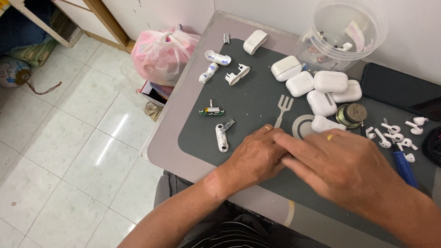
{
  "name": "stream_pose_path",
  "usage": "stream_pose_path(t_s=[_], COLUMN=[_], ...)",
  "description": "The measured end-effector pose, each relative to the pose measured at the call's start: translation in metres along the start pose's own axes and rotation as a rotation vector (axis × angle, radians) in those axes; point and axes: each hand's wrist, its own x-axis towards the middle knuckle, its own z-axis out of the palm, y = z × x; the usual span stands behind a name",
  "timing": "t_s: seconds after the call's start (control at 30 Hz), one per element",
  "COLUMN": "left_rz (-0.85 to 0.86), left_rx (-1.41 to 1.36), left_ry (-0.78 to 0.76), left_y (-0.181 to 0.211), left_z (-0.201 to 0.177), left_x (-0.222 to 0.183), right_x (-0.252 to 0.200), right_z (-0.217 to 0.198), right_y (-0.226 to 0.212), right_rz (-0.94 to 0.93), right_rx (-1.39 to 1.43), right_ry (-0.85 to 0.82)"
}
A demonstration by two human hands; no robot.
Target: Sorting and inspecting various internal components of wireless earbuds on a repair mat.
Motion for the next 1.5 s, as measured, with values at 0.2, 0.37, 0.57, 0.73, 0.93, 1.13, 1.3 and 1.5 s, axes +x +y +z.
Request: stream_pose_path(t_s=[0.2, 0.37, 0.57, 0.73, 0.93, 1.13, 1.3, 1.5], left_rz=[0.014, 0.087, 0.073, -0.008, 0.019, 0.051, 0.074, 0.195], left_rx=[-0.032, -0.036, -0.055, -0.033, -0.063, -0.006, -0.004, -0.056], left_ry=[0.021, 0.048, 0.069, 0.017, 0.044, 0.029, 0.071, 0.076], left_y=[0.000, 0.003, -0.001, 0.001, 0.001, -0.003, 0.002, 0.001], left_z=[-0.001, -0.008, -0.001, -0.003, -0.004, 0.001, -0.006, -0.003], left_x=[0.000, 0.002, 0.001, -0.002, 0.000, -0.002, 0.000, 0.009], right_x=[-0.002, -0.002, 0.003, 0.002, -0.005, -0.003, 0.000, 0.012], right_z=[0.002, 0.000, -0.006, -0.002, 0.001, 0.001, 0.000, -0.008], right_y=[0.004, 0.011, 0.005, -0.003, -0.003, -0.007, -0.013, -0.013], right_rz=[-0.037, 0.149, 0.034, -0.018, -0.008, -0.011, 0.021, 0.023], right_rx=[0.135, 0.288, 0.095, 0.123, 0.064, 0.009, 0.059, 0.097], right_ry=[-0.046, -0.103, -0.072, -0.043, -0.060, 0.002, -0.117, 0.032])
